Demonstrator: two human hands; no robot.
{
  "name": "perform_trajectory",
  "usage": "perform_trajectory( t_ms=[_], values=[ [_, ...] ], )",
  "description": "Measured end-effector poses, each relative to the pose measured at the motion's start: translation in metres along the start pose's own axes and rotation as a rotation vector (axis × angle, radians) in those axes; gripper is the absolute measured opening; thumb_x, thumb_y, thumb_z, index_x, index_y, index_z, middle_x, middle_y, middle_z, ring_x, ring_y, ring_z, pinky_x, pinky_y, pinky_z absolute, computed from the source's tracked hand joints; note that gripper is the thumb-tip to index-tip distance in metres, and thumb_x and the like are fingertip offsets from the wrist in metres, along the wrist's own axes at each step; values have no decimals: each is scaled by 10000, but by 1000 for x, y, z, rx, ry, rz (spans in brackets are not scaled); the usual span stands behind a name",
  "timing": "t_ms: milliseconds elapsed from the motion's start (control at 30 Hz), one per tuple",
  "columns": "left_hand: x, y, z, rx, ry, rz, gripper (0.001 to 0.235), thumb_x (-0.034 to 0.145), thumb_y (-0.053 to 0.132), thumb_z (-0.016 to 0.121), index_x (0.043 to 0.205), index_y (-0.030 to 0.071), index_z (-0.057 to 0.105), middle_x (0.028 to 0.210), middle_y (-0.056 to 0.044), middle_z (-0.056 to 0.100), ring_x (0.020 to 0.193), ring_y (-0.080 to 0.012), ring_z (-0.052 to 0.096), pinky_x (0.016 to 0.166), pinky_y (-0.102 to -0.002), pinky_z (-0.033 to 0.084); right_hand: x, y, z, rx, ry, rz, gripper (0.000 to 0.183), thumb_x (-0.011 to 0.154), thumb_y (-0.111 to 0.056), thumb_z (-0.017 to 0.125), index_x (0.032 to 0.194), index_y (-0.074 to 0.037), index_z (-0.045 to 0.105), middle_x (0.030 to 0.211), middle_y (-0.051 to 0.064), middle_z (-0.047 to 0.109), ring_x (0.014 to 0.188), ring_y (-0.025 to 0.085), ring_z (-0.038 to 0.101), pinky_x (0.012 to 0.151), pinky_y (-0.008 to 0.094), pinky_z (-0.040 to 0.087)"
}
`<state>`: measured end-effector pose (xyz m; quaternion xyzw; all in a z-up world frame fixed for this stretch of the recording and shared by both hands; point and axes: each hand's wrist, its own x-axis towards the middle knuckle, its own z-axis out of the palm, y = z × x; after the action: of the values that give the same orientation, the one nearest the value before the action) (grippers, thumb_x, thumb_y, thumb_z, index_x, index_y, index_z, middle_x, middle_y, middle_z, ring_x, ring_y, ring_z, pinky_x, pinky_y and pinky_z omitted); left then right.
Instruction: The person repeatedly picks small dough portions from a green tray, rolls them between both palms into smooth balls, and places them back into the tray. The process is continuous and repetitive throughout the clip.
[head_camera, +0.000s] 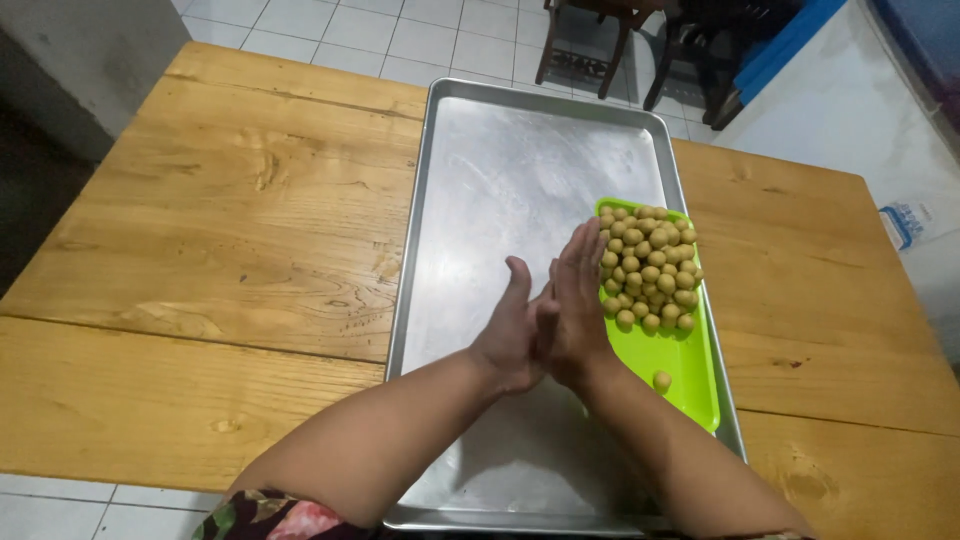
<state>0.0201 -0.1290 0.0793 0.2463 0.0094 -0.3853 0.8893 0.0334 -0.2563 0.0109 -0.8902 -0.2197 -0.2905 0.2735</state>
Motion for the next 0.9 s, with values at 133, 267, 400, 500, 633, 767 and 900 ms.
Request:
perform_trajectory(
  t_ms=[133, 267, 400, 500, 633, 767, 900],
  values=[
    [60, -64, -46, -142, -651, 1416, 1313, 817, 825, 555, 1587, -89, 11, 1663, -296, 116, 1569, -352, 121, 1282, -457, 2, -23, -18, 13, -4, -28, -107, 1142, 897, -818, 12, 1603, 79, 29, 1680, 310, -47, 1534, 492, -104, 1253, 544, -46],
    [13, -6, -27, -62, -216, 137, 938, 833, 934, 236, 1419, 215, 380, 1002, -69, 619, 955, -178, 598, 951, -281, 358, -10, -13, 6, 31, -51, -153, 1098, 913, -790, 42, 1606, 62, 49, 1692, 286, -20, 1554, 462, -54, 1267, 522, -29],
    [34, -30, -62, 848, -440, 1054, 1287, 760, 979, 189, 1640, 62, -14, 1722, -168, -12, 1590, -320, 56, 1289, -479, 113, -13, -33, -4, 61, -49, -158, 999, 985, -724, 48, 1613, 53, 48, 1694, 282, 14, 1556, 450, -32, 1277, 515, -21],
    [-1, 11, -19, -26, -375, 6, 958, 814, 931, 67, 1176, 187, 549, 887, 31, 460, 738, -102, 448, 749, -231, 408, -26, -59, 0, 40, -46, -366, 1051, 939, -780, 94, 1618, 21, 104, 1715, 223, 54, 1585, 385, -21, 1293, 462, -3],
    [1, 2, -23, 17, -325, 56, 900, 837, 914, 96, 1112, 194, 560, 868, 45, 502, 750, -85, 477, 760, -235, 400, 0, -19, -3, 52, -85, -79, 948, 1006, -678, 31, 1613, 48, -34, 1683, 317, -3, 1544, 470, -36, 1260, 544, 36],
    [1, -9, -29, 113, -203, 166, 793, 886, 876, 161, 970, 211, 585, 825, 77, 597, 777, -46, 541, 785, -244, 384, -12, -48, -1, -26, -1, -254, 1135, 892, -817, 27, 1608, 63, 1, 1698, 278, -32, 1576, 420, -67, 1289, 486, -62],
    [-17, 8, 1, 239, -249, 195, 1082, 796, 898, -20, 1643, 232, 76, 1724, -58, 34, 1573, -307, 30, 1251, -481, -25, -23, 5, 14, -148, -88, -67, 1222, 791, -854, -181, 1641, 1, 14, 1703, 210, -156, 1547, 372, -191, 1237, 584, -7]
  ],
)
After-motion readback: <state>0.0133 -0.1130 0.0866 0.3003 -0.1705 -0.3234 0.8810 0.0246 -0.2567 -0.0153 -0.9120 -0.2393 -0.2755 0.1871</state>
